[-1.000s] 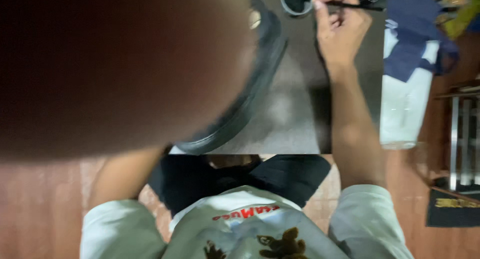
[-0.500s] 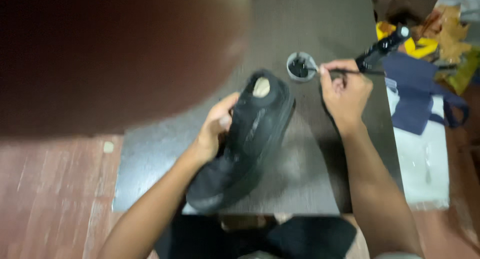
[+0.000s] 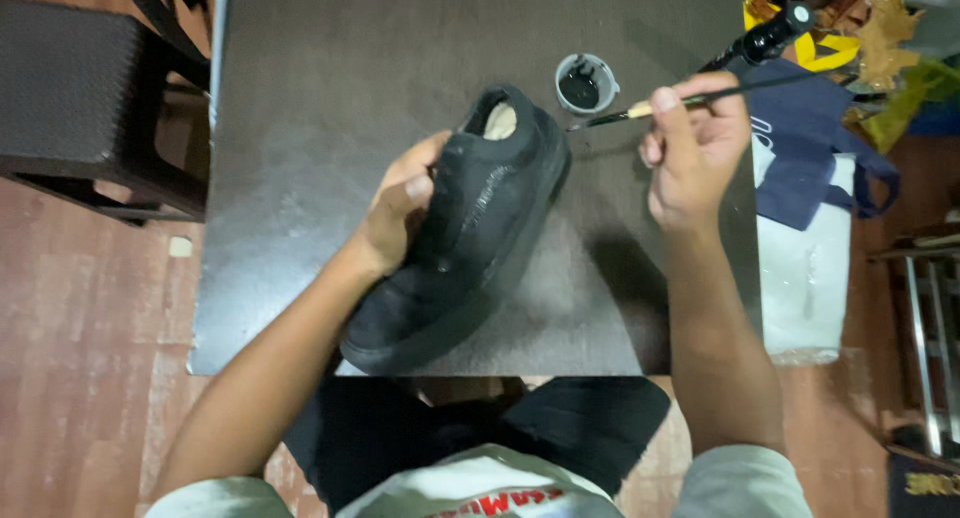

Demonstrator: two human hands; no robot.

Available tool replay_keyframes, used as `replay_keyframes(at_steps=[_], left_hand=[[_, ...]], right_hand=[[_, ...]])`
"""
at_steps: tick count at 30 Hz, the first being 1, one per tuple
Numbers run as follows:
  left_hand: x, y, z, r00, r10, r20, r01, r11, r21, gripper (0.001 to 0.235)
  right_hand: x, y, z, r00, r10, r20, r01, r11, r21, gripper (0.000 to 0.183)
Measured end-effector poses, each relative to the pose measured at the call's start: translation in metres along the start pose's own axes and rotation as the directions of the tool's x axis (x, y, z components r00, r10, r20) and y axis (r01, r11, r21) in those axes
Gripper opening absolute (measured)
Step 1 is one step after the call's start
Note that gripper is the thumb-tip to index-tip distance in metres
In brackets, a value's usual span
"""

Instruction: The person paints a black slip-on shoe with black paint using a small brush. They repeatedly dip the brush into a small container of paint and apply it to the shoe's upper and side panels.

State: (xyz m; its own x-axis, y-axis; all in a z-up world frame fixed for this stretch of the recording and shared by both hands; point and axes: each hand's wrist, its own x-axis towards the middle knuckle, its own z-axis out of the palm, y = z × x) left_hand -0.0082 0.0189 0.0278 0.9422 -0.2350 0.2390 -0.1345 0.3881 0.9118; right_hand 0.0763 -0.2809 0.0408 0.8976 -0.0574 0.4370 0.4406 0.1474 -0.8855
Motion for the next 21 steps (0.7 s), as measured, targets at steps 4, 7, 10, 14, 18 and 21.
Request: replay_keyframes(at_steps=[4,7,10,14,18,21], left_hand=[[-0.001,0.019,0.012,1.000,-0.015,0.001,0.015,0.997,-0.072,0.073],[0.000,0.032,0.018,1.000,-0.006,0.009,0.006,1.000,-0.017,0.050],[-0.001,0.031,0.021,0.999,-0.039,-0.033,0.037,0.996,-0.076,0.063],[0.001,0.029,0.019,1.000,-0.020,-0.008,0.019,0.994,-0.110,0.050],[0.002,0.024,0.014,0.999,-0.040,-0.010,0.039,0.995,-0.089,0.050],[0.001,0.021,0.010,0.999,-0.035,0.017,0.036,0.998,-0.050,0.052]], right_hand=[[-0.007,-0.004,0.011,0.999,0.048,-0.020,-0.048,0.999,0.011,0.022],[-0.009,-0.010,0.018,0.999,0.028,0.017,-0.028,1.000,0.006,0.022],[-0.013,-0.012,0.023,1.000,0.007,0.031,-0.006,1.000,-0.029,0.021],[-0.013,-0.013,0.025,0.999,0.007,0.043,-0.006,0.999,-0.035,0.020],[-0.015,-0.016,0.029,0.996,-0.006,0.089,0.011,0.998,-0.055,0.020],[-0.014,-0.010,0.027,0.998,0.010,0.064,-0.005,0.997,-0.081,0.020]])
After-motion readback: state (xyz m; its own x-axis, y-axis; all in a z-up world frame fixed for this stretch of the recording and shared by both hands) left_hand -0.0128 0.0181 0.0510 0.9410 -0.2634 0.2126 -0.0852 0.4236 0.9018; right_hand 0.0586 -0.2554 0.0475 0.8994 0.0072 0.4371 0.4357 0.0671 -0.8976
